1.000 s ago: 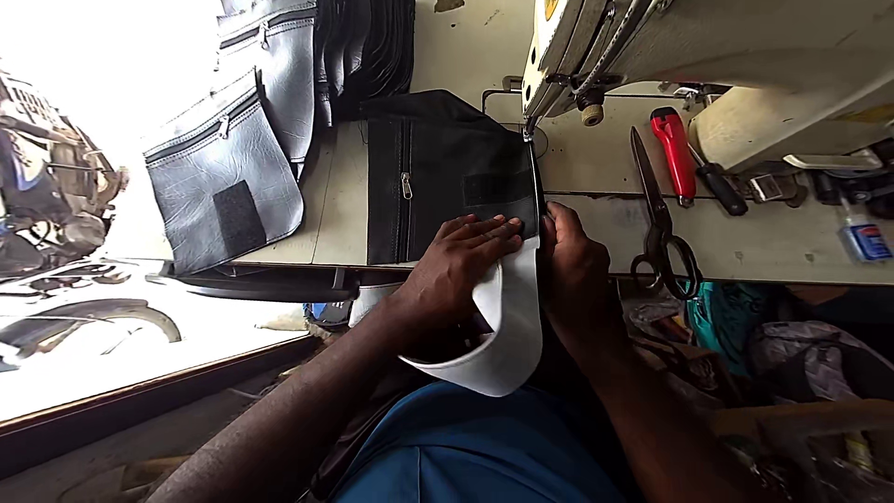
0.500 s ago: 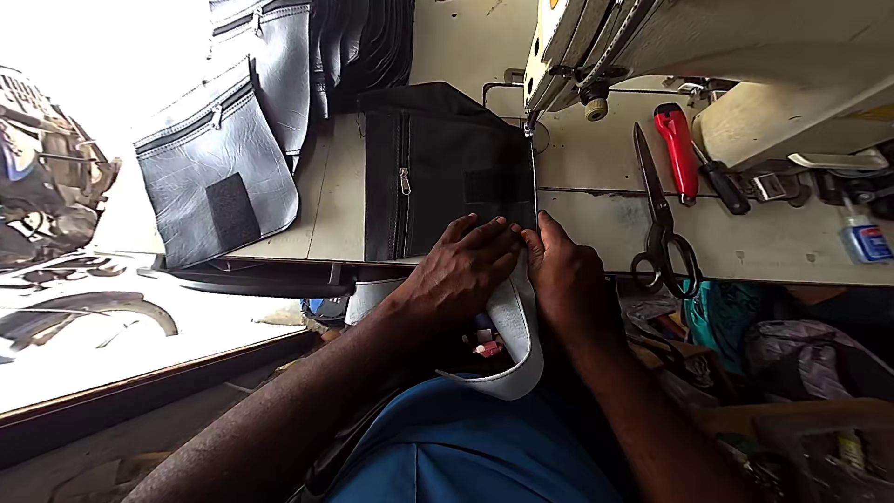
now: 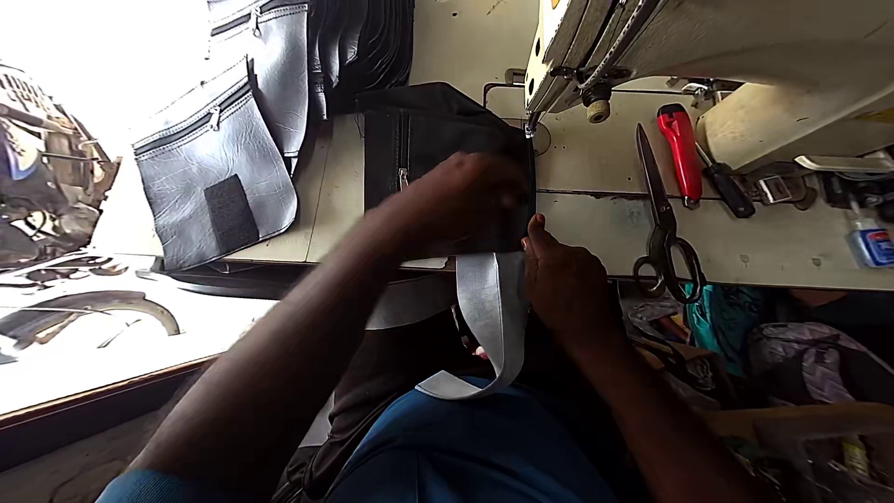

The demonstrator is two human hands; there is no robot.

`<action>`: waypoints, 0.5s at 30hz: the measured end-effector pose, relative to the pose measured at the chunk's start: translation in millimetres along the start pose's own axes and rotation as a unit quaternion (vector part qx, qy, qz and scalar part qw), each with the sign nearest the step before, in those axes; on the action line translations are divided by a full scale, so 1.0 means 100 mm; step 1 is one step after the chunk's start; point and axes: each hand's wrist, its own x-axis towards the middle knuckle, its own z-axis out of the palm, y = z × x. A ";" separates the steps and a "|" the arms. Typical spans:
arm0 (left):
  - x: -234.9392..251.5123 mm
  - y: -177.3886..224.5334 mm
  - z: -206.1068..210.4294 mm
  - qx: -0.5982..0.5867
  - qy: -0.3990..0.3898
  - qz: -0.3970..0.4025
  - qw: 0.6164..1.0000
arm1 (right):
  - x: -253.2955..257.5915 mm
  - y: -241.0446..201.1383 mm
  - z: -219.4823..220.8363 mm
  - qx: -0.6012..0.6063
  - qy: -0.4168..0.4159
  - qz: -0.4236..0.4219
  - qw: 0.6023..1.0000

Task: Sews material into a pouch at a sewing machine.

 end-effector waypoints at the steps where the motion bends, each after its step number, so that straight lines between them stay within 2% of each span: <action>1: 0.15 0.00 0.14 0.079 0.056 -0.025 0.995 | 0.00 0.00 -0.01 0.007 -0.006 0.005 1.000; 3: 0.37 -0.05 0.42 0.222 0.100 -0.056 0.968 | 0.00 0.01 -0.02 0.023 -0.004 0.014 1.000; 5: 0.43 -0.11 0.60 0.290 0.105 -0.080 0.948 | -0.02 0.03 -0.02 0.048 0.011 0.020 0.999; 8: 0.43 -0.15 0.68 0.297 0.123 -0.089 0.943 | -0.06 0.04 0.01 0.090 0.032 0.024 0.995; 15: 0.45 -0.15 0.64 0.301 0.082 -0.073 0.947 | -0.12 0.04 0.07 0.082 0.070 -0.014 0.994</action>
